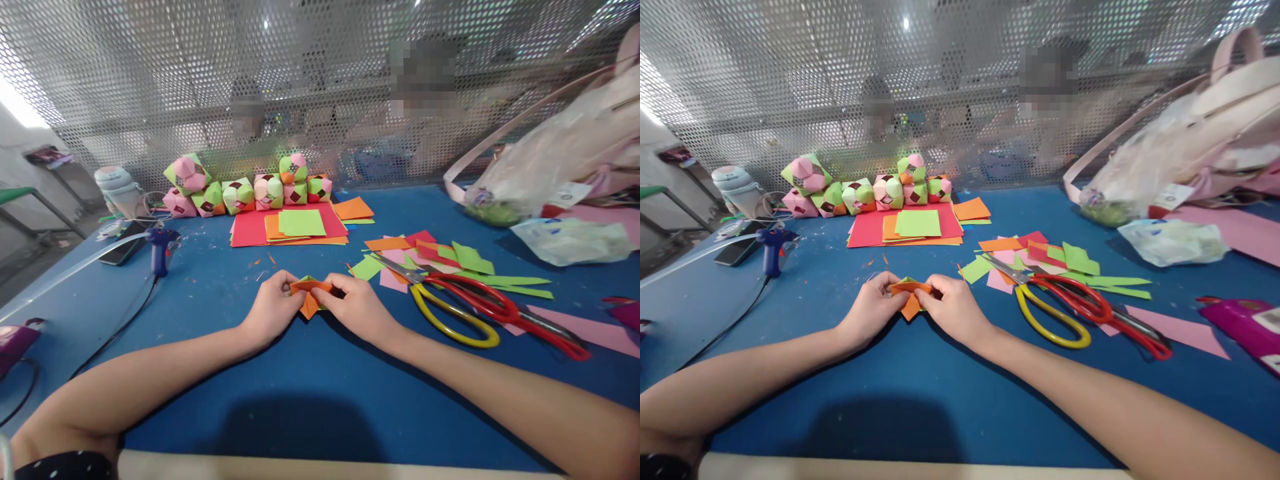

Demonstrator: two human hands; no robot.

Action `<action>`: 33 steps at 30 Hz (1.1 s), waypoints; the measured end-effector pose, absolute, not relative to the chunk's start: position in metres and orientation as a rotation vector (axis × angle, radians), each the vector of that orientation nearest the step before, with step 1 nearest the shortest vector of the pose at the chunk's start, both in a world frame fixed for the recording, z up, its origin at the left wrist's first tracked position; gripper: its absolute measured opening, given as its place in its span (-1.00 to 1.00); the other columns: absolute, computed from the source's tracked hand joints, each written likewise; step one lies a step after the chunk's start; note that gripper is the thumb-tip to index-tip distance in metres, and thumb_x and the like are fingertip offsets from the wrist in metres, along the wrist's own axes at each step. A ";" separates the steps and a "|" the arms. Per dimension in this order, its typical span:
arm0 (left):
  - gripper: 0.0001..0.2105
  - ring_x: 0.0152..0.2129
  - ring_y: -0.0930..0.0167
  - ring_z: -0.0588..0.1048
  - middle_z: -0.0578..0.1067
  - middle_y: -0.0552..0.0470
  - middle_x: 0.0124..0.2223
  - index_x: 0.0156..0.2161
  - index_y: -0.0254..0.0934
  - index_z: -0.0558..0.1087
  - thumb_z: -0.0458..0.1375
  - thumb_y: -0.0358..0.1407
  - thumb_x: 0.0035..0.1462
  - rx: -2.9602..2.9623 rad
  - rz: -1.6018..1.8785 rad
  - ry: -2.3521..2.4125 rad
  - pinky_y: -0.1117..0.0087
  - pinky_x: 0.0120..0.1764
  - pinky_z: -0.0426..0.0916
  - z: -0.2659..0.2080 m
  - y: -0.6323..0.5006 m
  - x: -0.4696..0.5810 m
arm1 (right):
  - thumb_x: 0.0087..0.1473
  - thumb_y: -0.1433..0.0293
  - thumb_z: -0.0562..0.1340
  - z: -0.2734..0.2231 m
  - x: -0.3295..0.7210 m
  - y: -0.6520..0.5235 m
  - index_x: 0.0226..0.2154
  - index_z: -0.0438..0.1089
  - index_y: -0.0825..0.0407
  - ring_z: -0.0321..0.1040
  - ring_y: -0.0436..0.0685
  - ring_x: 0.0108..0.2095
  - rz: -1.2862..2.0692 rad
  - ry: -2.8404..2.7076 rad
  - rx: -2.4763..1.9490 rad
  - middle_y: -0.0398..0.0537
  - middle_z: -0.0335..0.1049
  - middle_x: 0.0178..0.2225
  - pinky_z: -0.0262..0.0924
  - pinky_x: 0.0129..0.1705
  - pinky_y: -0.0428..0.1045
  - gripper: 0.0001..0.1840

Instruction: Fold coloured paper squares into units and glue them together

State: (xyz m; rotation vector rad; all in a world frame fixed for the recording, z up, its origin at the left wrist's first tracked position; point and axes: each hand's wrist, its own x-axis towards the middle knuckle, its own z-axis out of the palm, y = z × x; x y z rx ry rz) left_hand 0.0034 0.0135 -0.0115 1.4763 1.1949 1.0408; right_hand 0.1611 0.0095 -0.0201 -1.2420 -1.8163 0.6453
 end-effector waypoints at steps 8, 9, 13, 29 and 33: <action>-0.82 -0.37 0.42 0.45 0.54 0.03 -0.32 -0.31 -0.33 0.52 0.09 -0.34 0.02 1.487 0.988 1.112 0.44 -0.27 0.31 -0.011 0.015 0.003 | 0.02 0.29 0.15 -0.020 0.162 0.009 -0.64 0.24 0.05 0.08 -0.03 -0.58 0.681 -1.822 -1.246 -0.22 0.15 -0.65 -0.01 -0.54 -0.10 -0.72; -0.81 -0.37 0.41 0.45 0.54 0.03 -0.32 -0.30 -0.33 0.53 0.09 -0.34 0.02 1.492 0.985 1.127 0.43 -0.28 0.31 -0.012 0.016 0.002 | 0.02 0.29 0.15 -0.020 0.162 0.009 -0.61 0.28 0.05 0.11 -0.02 -0.57 0.691 -1.821 -1.239 -0.21 0.19 -0.63 0.02 -0.53 -0.10 -0.75; -0.81 -0.42 0.40 0.45 0.54 0.03 -0.36 -0.31 -0.32 0.54 0.10 -0.34 0.00 1.533 0.978 1.152 0.43 -0.34 0.32 -0.014 0.017 0.001 | 0.04 0.29 0.15 -0.019 0.163 0.010 -0.47 0.36 0.05 0.22 0.01 -0.51 0.687 -1.790 -1.202 -0.16 0.32 -0.54 0.11 -0.46 -0.09 -0.81; -0.85 -0.45 0.46 0.42 0.48 0.06 -0.38 -0.30 -0.34 0.45 0.14 -0.37 -0.05 1.606 0.921 1.128 0.49 -0.35 0.31 -0.013 0.016 0.001 | 0.05 0.35 0.16 -0.022 0.163 0.009 -0.57 0.31 0.05 0.21 -0.01 -0.53 0.594 -1.793 -1.136 -0.17 0.28 -0.58 0.10 -0.45 -0.09 -0.79; -0.84 -0.41 0.46 0.42 0.49 0.06 -0.35 -0.30 -0.34 0.46 0.16 -0.35 -0.05 1.592 0.938 1.126 0.48 -0.31 0.30 -0.011 0.016 0.001 | 0.05 0.37 0.16 -0.022 0.164 0.009 -0.58 0.30 0.06 0.21 -0.01 -0.53 0.582 -1.795 -1.127 -0.17 0.28 -0.58 0.09 -0.44 -0.09 -0.78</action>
